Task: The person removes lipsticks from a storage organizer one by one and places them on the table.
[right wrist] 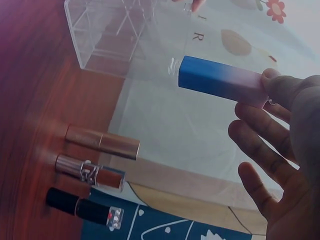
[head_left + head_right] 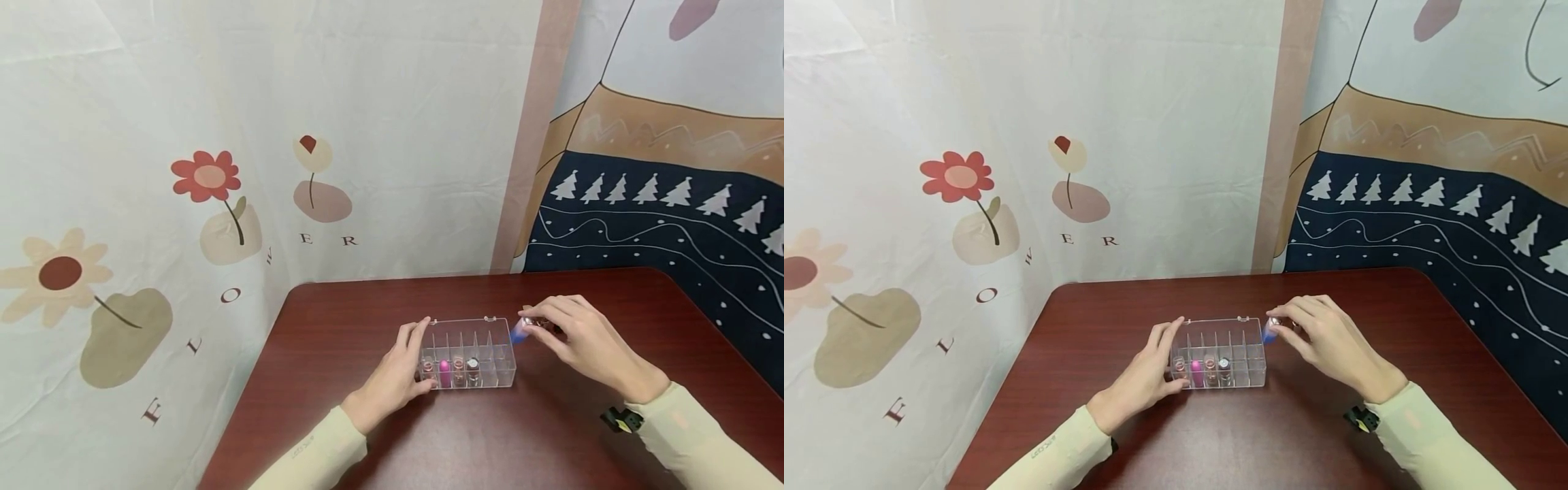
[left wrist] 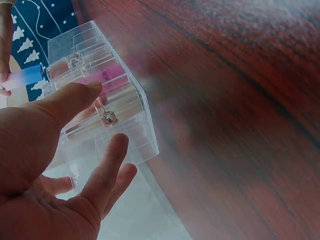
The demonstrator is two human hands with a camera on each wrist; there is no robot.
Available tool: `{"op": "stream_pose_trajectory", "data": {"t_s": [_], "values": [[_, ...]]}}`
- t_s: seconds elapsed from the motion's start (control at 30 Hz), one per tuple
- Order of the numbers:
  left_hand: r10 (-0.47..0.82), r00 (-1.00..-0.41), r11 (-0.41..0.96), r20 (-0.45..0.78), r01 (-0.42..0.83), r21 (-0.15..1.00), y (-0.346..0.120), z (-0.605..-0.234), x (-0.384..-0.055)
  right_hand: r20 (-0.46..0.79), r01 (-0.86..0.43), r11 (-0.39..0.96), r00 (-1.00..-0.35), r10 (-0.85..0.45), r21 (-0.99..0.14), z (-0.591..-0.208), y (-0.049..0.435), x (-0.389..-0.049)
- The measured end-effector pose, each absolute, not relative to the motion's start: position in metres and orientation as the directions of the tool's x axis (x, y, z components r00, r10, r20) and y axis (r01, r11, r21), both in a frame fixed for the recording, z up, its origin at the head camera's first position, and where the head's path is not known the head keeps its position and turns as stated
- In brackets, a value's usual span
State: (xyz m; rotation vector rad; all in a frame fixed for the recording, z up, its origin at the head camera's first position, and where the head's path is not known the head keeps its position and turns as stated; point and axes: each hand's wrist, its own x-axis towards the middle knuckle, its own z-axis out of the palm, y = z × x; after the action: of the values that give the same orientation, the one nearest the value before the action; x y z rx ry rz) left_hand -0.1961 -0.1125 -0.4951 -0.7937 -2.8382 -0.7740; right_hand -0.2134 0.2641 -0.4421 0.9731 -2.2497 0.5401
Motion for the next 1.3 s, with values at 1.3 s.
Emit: {"op": "stream_pose_trajectory", "data": {"t_s": [1.3], "values": [[0.463,-0.858,0.727,0.221,0.511,0.459,-0.113,-0.497,-0.196,0.672,-0.560,0.786,-0.690,-0.270,-0.260,-0.447,0.323,-0.230]]}}
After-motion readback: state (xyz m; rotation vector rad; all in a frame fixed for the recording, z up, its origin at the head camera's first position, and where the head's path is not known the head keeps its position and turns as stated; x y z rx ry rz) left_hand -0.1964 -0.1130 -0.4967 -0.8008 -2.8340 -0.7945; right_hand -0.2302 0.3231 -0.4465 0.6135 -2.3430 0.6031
